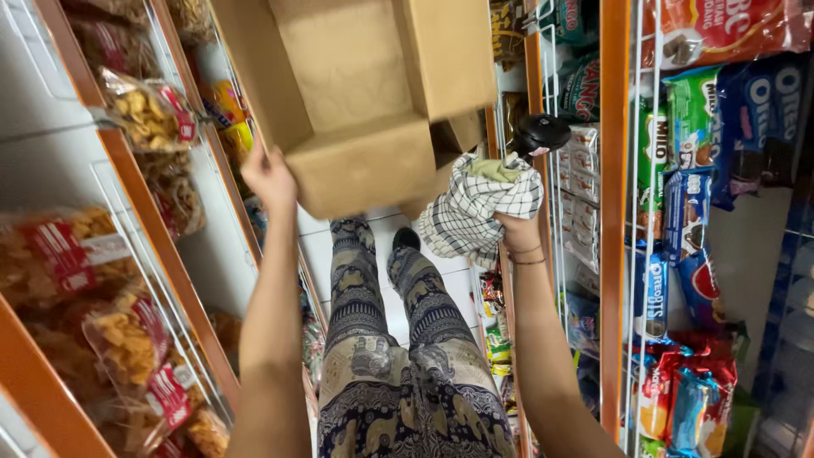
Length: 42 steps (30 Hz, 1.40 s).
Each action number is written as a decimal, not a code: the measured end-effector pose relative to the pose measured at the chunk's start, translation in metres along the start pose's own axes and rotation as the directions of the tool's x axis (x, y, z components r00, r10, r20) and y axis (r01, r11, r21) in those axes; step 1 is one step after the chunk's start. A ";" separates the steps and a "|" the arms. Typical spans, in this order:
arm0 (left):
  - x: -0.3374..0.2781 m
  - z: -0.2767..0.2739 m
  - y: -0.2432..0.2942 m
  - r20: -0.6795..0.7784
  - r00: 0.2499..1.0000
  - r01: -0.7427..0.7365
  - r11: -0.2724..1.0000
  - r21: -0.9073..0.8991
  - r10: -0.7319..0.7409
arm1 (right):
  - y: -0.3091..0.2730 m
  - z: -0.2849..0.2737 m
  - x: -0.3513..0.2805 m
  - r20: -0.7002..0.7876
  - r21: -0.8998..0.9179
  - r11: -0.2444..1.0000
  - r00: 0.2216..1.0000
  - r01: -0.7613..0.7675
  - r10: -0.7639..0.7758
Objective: The person removes snack bags and boxed cookies from a cardboard box on the floor, wipes them with a cloth, and arranges them on shelves in a store aisle. They also use a spray bottle and cloth to clean a green plastic item before placing it on a shelf.
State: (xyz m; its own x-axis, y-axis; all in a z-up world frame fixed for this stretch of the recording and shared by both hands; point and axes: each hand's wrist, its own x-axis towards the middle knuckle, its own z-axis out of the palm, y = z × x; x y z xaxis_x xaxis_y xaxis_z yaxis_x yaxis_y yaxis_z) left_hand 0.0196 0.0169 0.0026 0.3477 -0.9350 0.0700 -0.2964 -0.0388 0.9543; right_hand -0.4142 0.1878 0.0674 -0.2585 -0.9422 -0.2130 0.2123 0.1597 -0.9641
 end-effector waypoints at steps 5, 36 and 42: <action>-0.068 -0.010 -0.016 0.087 0.987 0.125 0.989 0.083 -0.133 | -0.006 0.008 -0.013 -0.090 0.054 0.998 0.996 -0.022 0.026; -0.184 0.091 -0.052 -0.029 0.940 0.341 0.935 0.095 -0.340 | -0.023 0.039 -0.029 0.100 -0.227 0.973 0.995 0.037 -0.015; -0.162 0.093 -0.060 0.013 0.961 0.271 0.952 0.142 -0.276 | -0.023 0.014 -0.034 0.167 -0.345 0.934 0.985 0.091 -0.035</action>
State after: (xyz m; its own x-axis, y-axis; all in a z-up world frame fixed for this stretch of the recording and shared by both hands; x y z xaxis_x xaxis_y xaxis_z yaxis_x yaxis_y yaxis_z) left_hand -0.1019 0.1377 -0.0930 0.4041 -0.8927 -0.1995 -0.3142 -0.3403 0.8863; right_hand -0.3975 0.2126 0.0988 -0.1048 -0.9831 -0.1498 -0.1504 0.1646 -0.9748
